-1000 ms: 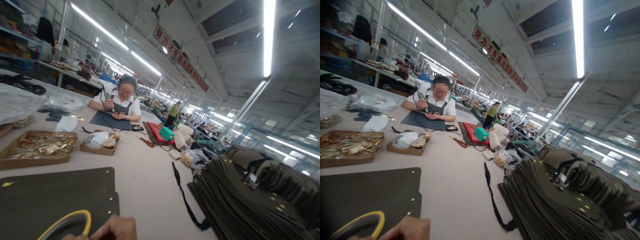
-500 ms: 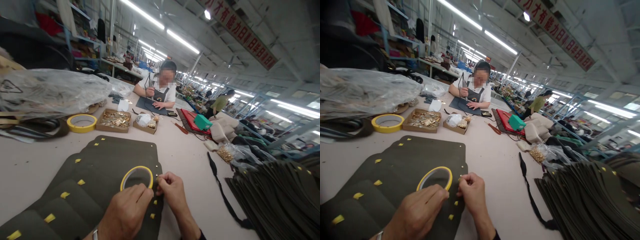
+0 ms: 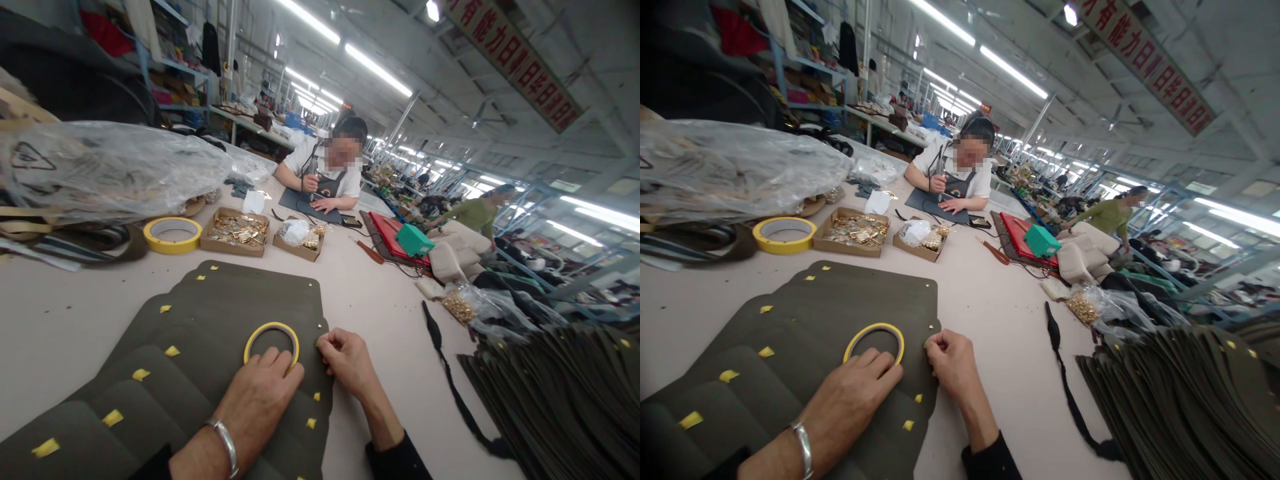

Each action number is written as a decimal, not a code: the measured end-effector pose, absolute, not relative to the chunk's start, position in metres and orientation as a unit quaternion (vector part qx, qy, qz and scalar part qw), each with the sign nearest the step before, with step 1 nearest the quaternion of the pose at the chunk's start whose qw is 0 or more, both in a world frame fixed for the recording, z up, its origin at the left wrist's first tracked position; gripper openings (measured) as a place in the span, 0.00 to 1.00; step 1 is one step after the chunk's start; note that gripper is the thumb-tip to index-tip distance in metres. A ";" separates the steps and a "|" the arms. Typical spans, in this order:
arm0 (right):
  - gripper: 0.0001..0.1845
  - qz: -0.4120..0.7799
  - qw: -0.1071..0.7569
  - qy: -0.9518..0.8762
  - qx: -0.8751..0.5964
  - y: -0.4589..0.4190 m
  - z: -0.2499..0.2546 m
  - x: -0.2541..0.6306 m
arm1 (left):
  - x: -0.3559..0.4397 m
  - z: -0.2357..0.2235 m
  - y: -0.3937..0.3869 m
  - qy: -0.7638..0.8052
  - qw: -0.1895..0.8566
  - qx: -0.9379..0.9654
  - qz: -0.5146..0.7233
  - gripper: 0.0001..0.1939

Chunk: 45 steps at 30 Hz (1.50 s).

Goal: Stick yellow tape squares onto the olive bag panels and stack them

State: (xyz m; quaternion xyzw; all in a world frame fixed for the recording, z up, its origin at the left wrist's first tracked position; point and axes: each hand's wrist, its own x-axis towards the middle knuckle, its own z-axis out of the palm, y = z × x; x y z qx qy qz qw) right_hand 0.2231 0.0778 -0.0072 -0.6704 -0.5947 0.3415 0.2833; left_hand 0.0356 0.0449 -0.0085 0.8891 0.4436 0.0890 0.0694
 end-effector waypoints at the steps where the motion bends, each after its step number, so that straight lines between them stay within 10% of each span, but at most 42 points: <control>1: 0.08 0.318 0.276 -0.611 -0.671 0.078 -0.007 0.222 | 0.035 -0.009 0.045 0.445 0.064 0.889 0.092 0.08; 14: 0.07 0.112 0.302 -0.770 -0.550 0.066 -0.007 0.242 | 0.034 -0.007 0.047 0.456 0.068 0.883 0.085 0.13; 26: 0.13 0.117 0.067 -0.770 -0.624 0.093 0.016 0.213 | 0.026 -0.013 0.055 0.417 0.051 0.890 0.175 0.10; 34: 0.12 0.237 0.101 -0.782 -0.568 0.058 0.026 0.215 | 0.019 -0.015 0.055 0.373 0.047 0.874 0.307 0.11; 45: 0.10 0.205 0.384 -0.791 -0.430 0.040 0.020 0.207 | 0.020 -0.016 0.053 0.338 0.042 0.843 0.416 0.20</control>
